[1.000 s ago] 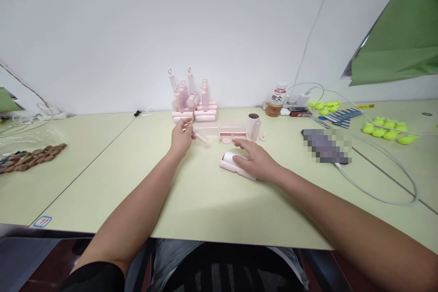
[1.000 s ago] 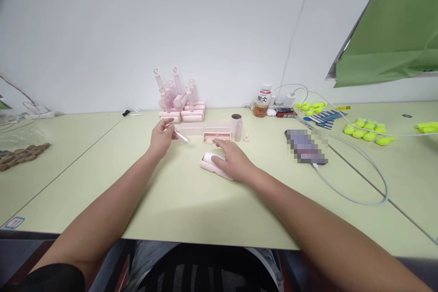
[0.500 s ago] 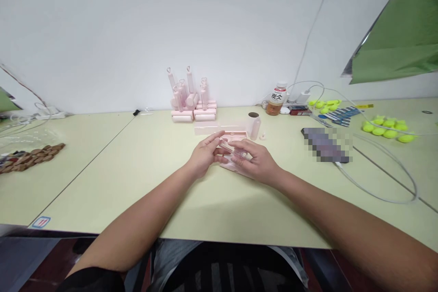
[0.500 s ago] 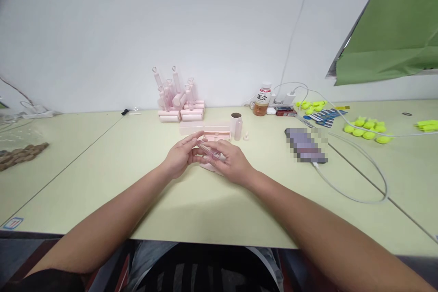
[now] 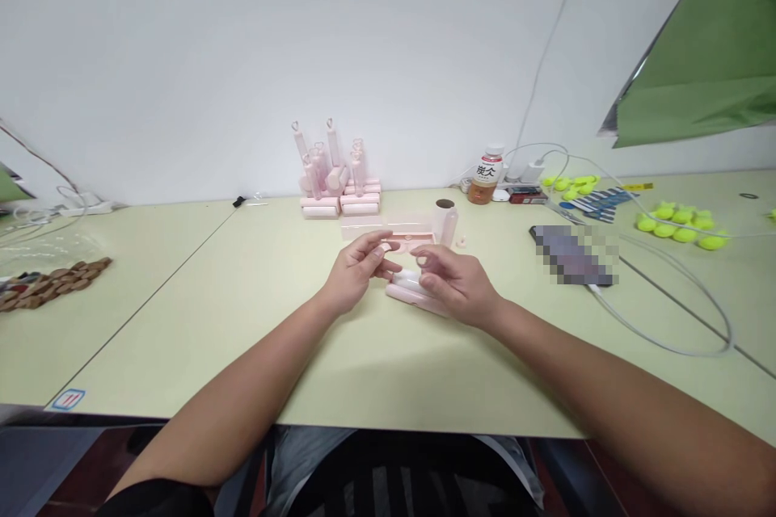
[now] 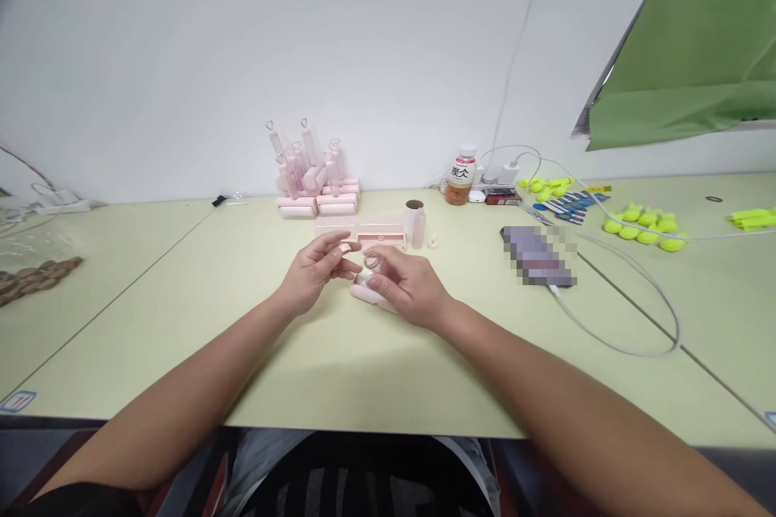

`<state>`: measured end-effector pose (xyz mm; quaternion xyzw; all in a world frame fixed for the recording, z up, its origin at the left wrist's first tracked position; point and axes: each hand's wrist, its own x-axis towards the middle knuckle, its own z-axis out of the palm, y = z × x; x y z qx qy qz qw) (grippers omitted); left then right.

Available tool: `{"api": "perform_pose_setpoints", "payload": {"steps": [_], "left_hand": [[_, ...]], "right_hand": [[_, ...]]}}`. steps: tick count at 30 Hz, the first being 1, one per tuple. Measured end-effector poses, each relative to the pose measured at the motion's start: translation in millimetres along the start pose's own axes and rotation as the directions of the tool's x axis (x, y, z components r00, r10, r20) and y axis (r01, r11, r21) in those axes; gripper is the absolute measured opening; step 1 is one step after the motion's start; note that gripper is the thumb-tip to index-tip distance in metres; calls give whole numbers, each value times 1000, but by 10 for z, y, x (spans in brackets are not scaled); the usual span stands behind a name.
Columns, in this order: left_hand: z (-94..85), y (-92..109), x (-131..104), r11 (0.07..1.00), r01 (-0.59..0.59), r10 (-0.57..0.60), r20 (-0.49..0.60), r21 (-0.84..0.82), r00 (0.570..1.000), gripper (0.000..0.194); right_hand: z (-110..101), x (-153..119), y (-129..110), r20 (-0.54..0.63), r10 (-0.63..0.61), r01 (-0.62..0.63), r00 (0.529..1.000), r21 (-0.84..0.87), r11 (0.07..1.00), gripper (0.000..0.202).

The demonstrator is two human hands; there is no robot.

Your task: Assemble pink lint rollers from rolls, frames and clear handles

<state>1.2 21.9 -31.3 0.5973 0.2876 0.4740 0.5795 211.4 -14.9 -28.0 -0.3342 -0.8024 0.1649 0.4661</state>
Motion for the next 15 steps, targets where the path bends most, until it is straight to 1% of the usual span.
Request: {"api": "perform_pose_setpoints", "payload": {"steps": [2, 3, 5, 10, 15], "left_hand": [[5, 26, -14, 1000, -4, 4, 24, -27, 1000, 71], [10, 37, -20, 999, -1, 2, 41, -35, 999, 77], [21, 51, -28, 999, 7, -4, 73, -41, 997, 80], [59, 46, -30, 999, 5, -2, 103, -33, 995, 54], [92, 38, -32, 999, -9, 14, 117, -40, 993, 44]], "right_hand": [[8, 8, -54, 126, 43, -40, 991, -25, 999, 28], [15, 12, -79, 168, 69, -64, 983, -38, 997, 27], [27, 20, -110, 211, 119, -106, 970, -70, 992, 27], [38, 32, -104, 185, 221, -188, 958, -177, 966, 26], [28, 48, -111, 169, 236, -199, 957, -208, 958, 29]]}}
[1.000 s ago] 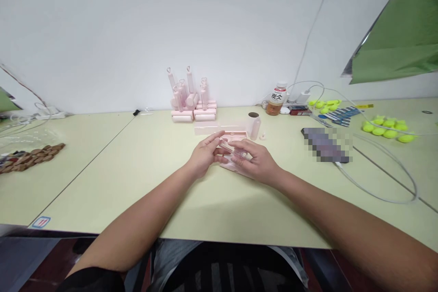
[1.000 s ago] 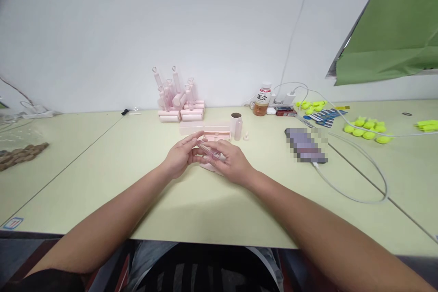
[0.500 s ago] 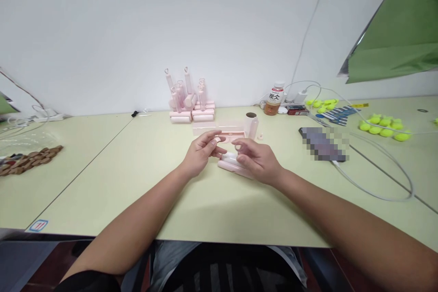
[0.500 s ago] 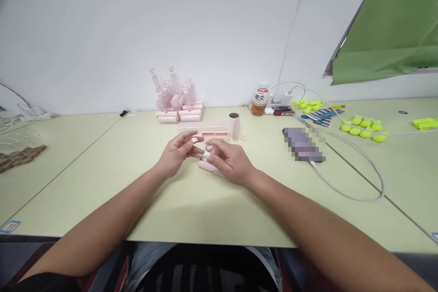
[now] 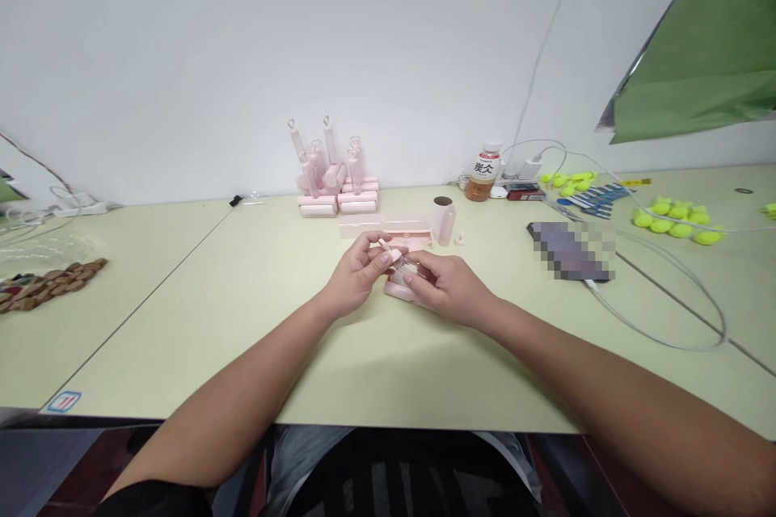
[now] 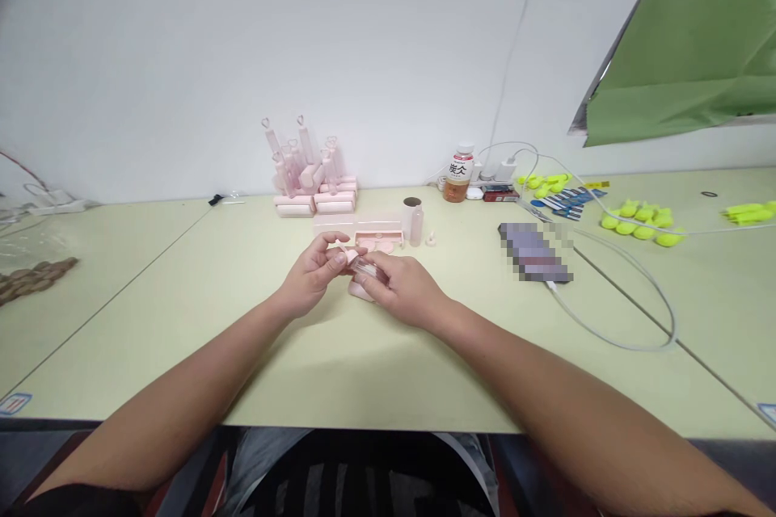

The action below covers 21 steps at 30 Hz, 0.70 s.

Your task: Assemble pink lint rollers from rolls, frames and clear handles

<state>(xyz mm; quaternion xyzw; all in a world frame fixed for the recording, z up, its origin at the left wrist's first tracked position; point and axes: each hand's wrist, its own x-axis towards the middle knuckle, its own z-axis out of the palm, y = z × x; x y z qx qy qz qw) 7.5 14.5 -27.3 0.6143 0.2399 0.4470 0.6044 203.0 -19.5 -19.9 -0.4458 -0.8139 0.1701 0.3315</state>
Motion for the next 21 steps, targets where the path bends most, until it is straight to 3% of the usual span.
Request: {"api": "perform_pose_setpoints", "payload": {"steps": [3, 6, 13, 17, 21], "left_hand": [[-29, -17, -4, 995, -11, 12, -4, 95, 1000, 39], [-109, -7, -16, 953, -23, 24, 1, 303, 1000, 35], [-243, 172, -66, 655, -71, -105, 184, 752, 977, 32], [-245, 193, -68, 541, -122, -128, 225, 832, 966, 36], [-234, 163, -60, 549, -126, -138, 238, 826, 961, 41]], "right_hand": [[-7, 10, -10, 0, 9, -9, 1000, -9, 1000, 30], [-23, 20, -8, 20, 26, -26, 999, -22, 999, 30], [-139, 28, 37, 196, -23, 41, 980, -87, 995, 29], [-175, 29, 43, 243, -73, 107, 967, -129, 986, 25], [-157, 22, 60, 223, -128, 165, 966, -158, 974, 27]]}}
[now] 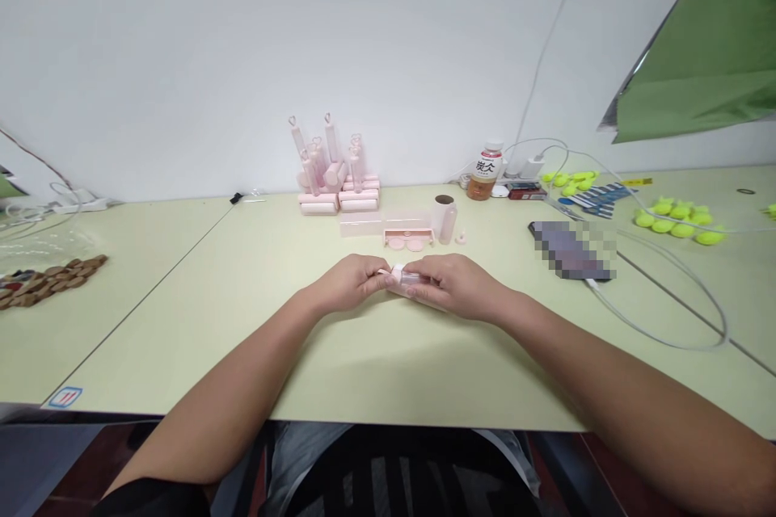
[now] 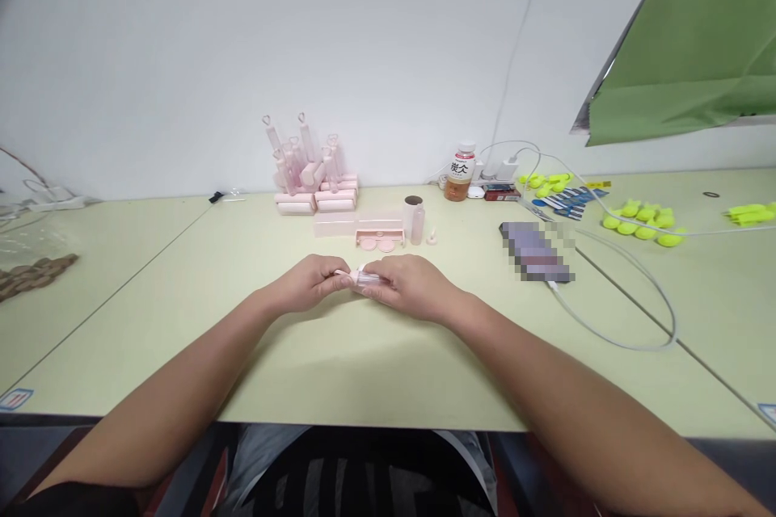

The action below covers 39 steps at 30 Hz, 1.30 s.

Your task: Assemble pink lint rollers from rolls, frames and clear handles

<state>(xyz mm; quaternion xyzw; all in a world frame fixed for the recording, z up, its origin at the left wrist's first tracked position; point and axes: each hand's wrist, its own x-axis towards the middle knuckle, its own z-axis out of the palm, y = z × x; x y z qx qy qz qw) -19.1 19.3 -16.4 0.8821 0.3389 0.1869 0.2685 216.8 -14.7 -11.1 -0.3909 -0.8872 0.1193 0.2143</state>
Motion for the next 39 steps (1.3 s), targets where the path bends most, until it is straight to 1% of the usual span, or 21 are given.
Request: {"api": "perform_pose_setpoints", "payload": {"steps": [4, 11, 16, 21, 26, 30, 34, 36, 39], "left_hand": [[21, 17, 3, 997, 18, -18, 10, -78, 1000, 45], [12, 63, -14, 986, 65, -69, -17, -156, 997, 47], [25, 89, -8, 978, 69, -81, -49, -198, 996, 48], [40, 104, -2, 964, 72, -96, -85, -255, 992, 51], [90, 82, 20, 935, 83, -118, -81, -346, 990, 54], [168, 74, 51, 877, 127, -182, -75, -463, 980, 56], [242, 98, 81, 801, 192, -271, -58, -567, 961, 55], [263, 117, 93, 728, 246, -339, -23, -639, 941, 54], [256, 153, 99, 603, 332, -424, 61, -726, 904, 52]], "right_hand": [[37, -9, 21, -34, -8, 7, 999, -25, 1000, 29], [69, -10, 13, -66, -18, 13, 998, -81, 997, 31], [119, -12, 43, -118, -47, 32, 992, -121, 992, 33], [131, -8, 32, -150, -50, 29, 987, -140, 990, 37], [131, -7, 32, -167, -63, 33, 984, -176, 984, 38], [152, -13, 64, -177, -58, 17, 983, -222, 975, 34], [166, -19, 78, -180, -46, 3, 983, -234, 972, 33], [164, -22, 73, -185, -50, 3, 982, -246, 969, 32], [159, -27, 52, -197, -55, -2, 979, -276, 961, 31]]}}
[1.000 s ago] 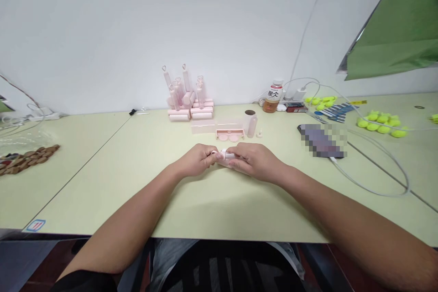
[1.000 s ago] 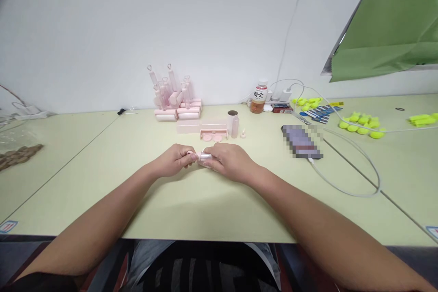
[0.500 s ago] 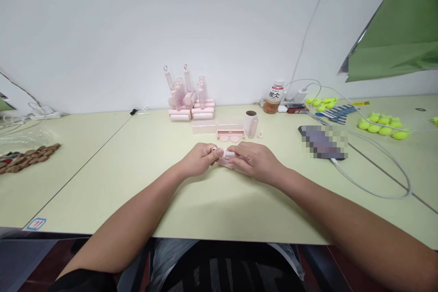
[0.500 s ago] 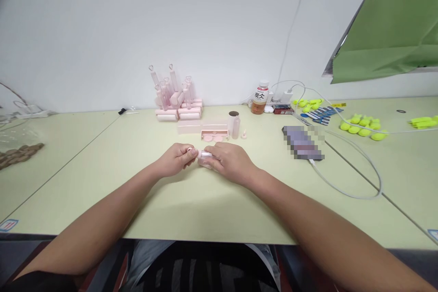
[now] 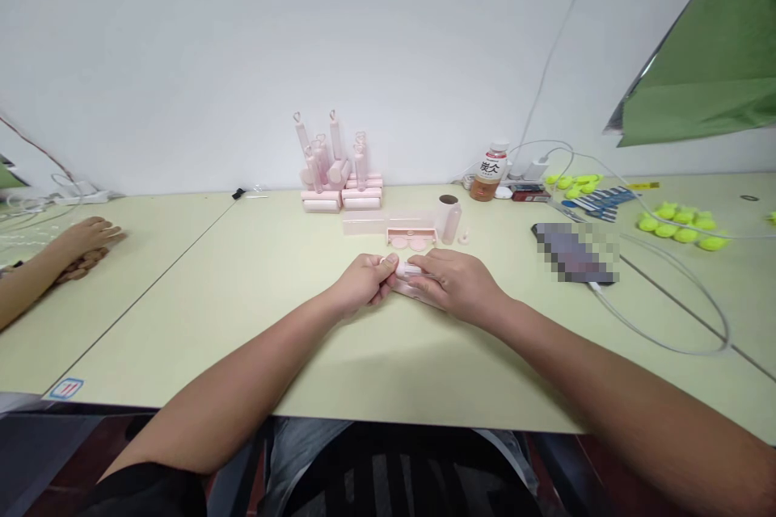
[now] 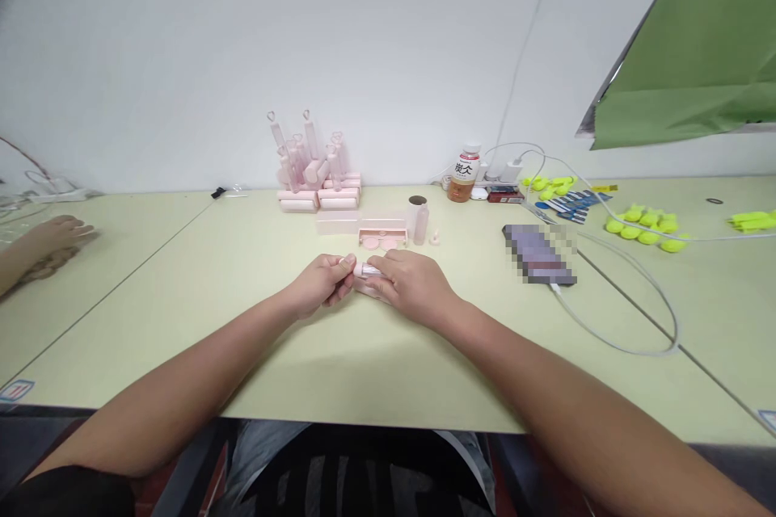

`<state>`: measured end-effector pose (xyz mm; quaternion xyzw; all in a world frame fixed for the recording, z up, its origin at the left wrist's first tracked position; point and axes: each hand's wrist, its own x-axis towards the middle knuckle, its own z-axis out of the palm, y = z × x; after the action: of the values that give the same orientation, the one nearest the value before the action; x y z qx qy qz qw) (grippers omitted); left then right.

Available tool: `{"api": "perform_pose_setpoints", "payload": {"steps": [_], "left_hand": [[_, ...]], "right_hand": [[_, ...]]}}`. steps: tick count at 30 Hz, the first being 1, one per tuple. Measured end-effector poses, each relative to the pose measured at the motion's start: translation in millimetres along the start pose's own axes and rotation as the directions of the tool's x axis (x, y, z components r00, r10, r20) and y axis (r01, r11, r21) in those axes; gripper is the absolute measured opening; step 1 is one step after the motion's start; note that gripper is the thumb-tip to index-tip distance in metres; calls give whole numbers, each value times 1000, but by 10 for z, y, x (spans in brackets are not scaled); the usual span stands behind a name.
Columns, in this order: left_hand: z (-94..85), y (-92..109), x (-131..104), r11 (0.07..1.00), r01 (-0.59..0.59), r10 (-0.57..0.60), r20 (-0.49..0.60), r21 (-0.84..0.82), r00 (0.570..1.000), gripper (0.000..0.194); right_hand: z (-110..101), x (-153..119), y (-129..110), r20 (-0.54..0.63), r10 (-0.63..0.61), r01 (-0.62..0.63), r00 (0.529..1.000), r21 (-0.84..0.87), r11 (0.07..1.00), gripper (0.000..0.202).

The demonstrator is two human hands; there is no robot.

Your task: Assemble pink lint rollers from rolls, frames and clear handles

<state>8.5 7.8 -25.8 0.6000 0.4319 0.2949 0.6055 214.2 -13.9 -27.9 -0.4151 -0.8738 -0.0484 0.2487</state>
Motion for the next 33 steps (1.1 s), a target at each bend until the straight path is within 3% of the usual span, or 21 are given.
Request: {"api": "perform_pose_setpoints", "payload": {"steps": [5, 7, 11, 14, 17, 19, 21, 24, 27, 30, 33], "left_hand": [[-34, 66, -36, 986, 158, -155, 76, -45, 985, 53], [-52, 67, -39, 995, 103, -101, 82, -12, 991, 53], [-93, 37, -34, 972, -166, 145, 133, 168, 981, 55], [-137, 25, -43, 840, -367, 317, 187, 400, 930, 53], [-164, 40, -74, 618, -514, 451, 268, 594, 851, 47], [-164, 54, -97, 481, -592, 509, 344, 647, 789, 43], [-157, 58, -108, 403, -634, 542, 386, 661, 747, 41], [-165, 39, -89, 430, -609, 555, 337, 667, 761, 41], [-200, 6, -48, 552, -552, 567, 204, 625, 798, 43], [-241, -14, -18, 605, -533, 610, 86, 592, 788, 48], [-277, -17, -6, 624, -518, 615, 42, 585, 787, 51]], "right_hand": [[-10, 1, -40, -34, -25, 23, 999, -34, 999, 34], [-17, -1, -56, -40, -26, 25, 999, -23, 999, 35], [-73, 3, -80, 1, 21, -21, 1000, 136, 991, 35], [-164, 31, -67, 158, 51, -113, 986, 417, 902, 35], [-282, 67, -23, 384, -13, -265, 923, 662, 701, 42], [-348, 81, 4, 496, -90, -367, 863, 740, 564, 43], [-381, 86, 15, 547, -110, -436, 830, 759, 484, 41], [-354, 87, 18, 473, 57, -432, 879, 741, 514, 37], [-280, 89, 45, 211, 282, -348, 936, 676, 649, 36], [-233, 88, 87, 26, 390, -324, 920, 610, 723, 35], [-233, 87, 99, -8, 420, -318, 908, 640, 699, 34]]}}
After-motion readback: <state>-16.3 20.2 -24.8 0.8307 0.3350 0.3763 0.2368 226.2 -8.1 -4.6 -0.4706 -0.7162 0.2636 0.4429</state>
